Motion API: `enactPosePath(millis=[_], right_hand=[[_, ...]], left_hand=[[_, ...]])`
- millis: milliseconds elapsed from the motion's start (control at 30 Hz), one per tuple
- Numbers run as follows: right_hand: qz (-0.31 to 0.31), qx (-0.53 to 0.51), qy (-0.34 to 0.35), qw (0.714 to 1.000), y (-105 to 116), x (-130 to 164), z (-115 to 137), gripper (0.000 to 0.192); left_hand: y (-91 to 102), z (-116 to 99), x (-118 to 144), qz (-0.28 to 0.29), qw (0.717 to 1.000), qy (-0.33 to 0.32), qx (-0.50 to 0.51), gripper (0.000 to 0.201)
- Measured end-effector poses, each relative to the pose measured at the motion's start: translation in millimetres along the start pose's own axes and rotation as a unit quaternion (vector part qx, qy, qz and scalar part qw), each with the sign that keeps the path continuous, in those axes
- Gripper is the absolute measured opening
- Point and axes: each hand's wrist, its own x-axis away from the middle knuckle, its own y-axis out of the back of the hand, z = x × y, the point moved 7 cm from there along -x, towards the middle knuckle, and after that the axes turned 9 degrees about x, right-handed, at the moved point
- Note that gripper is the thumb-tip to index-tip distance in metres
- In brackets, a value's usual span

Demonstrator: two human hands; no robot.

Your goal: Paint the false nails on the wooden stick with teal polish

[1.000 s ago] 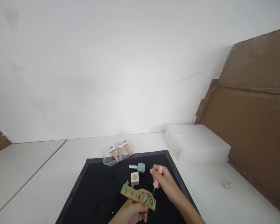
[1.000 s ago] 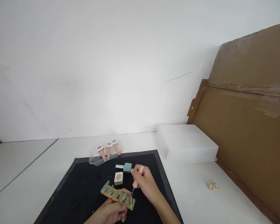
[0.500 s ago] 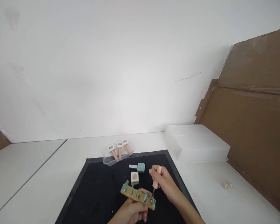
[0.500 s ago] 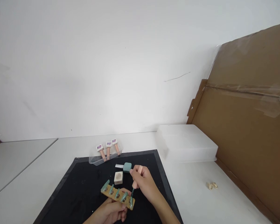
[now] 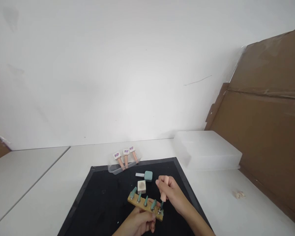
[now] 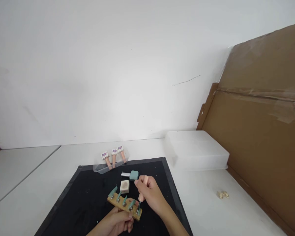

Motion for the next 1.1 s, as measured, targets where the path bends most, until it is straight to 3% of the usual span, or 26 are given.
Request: enactPosePath(millis=[300,600,1100], right_hand=[[0.003,0.031,0.007,0.999,-0.9,-1.2,2.4,0.039],[-0.027,-0.009,0.004,1.0,5.2,-2.7,-1.7,0.04],[0.016,0.018,0.009,1.0,-0.6,-1.3,0.4,0.038]], left_hand=[[-0.7,0.8,2.3,0.01,1.0,0.002,0.003,0.038],[-0.5,0.3,0.7,-0.002,1.0,-0.007,0.004,0.039],[-1.6,0.5,-0.1,0.001,1.0,-0.005,0.003,0.037]])
